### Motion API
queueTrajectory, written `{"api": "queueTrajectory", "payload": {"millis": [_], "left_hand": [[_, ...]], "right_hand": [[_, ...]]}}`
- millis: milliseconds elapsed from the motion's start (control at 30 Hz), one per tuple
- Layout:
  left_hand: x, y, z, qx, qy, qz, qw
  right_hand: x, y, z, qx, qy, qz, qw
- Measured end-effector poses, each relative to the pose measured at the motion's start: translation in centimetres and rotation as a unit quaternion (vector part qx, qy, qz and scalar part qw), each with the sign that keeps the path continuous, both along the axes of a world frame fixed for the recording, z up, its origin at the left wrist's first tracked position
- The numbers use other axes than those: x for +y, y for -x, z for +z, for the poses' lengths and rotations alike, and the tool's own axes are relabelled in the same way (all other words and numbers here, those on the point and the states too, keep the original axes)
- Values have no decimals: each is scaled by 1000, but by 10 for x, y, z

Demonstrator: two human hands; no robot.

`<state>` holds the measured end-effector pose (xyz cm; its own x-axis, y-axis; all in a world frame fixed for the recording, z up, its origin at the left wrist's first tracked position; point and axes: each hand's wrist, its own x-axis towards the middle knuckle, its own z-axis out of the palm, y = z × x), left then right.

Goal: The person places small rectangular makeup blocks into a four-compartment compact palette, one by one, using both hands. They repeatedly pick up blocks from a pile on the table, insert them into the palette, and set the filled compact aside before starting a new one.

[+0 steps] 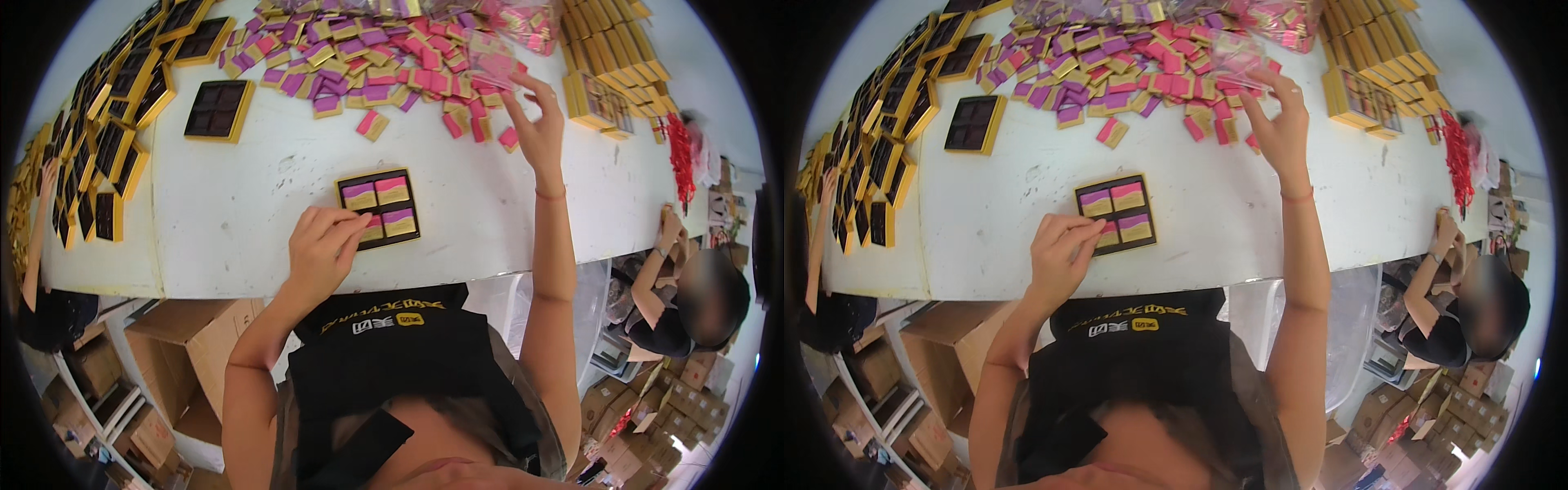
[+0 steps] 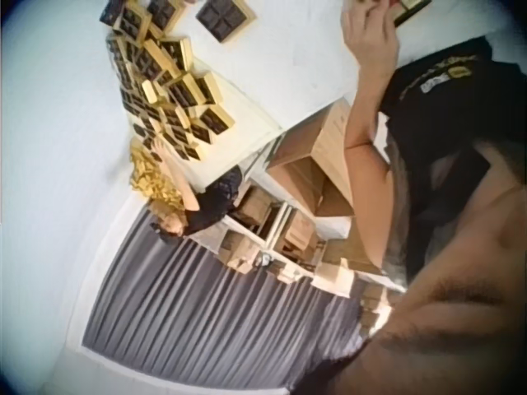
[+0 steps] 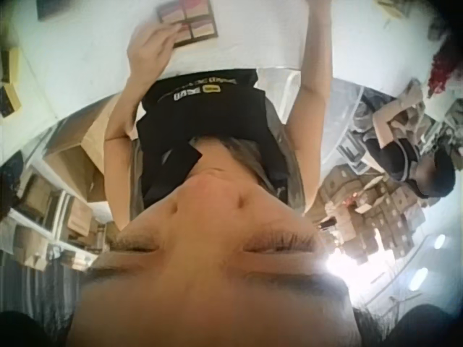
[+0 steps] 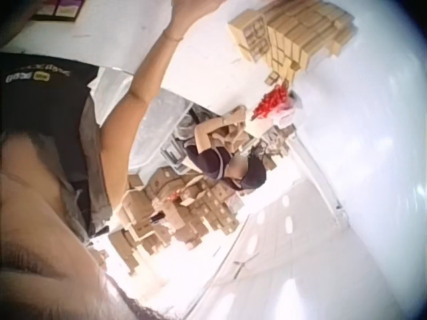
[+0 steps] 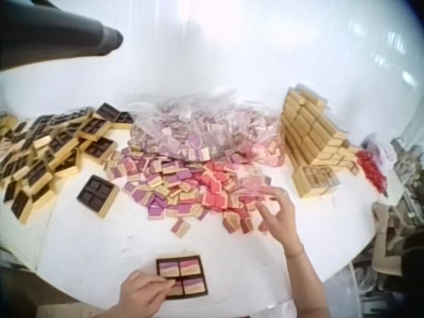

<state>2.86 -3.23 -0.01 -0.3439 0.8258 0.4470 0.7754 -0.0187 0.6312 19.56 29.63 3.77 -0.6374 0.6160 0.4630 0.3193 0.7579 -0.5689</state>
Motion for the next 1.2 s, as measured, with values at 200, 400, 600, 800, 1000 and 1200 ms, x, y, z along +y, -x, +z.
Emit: {"api": "queueTrajectory", "payload": {"millis": [200, 400, 600, 800, 1000, 1200], "left_hand": [[-13, -10, 4, 74, 50, -5, 996], [-20, -6, -9, 75, 28, -18, 997], [-19, -2, -11, -75, 21, -4, 997], [-16, -4, -6, -102, 72, 16, 992], [-15, 0, -7, -92, 76, 2, 993], [-18, -1, -13, -66, 69, 4, 995]], "right_hand": [[90, 26, -34, -178, -100, 67, 977], [134, 45, -32, -222, -15, 99, 970], [145, 38, -18, -261, 63, 83, 960], [-43, 33, 15, -87, 73, 268, 957], [-144, 26, 5, -225, 32, 286, 931], [-145, 26, -4, -195, 57, 303, 931]]}}
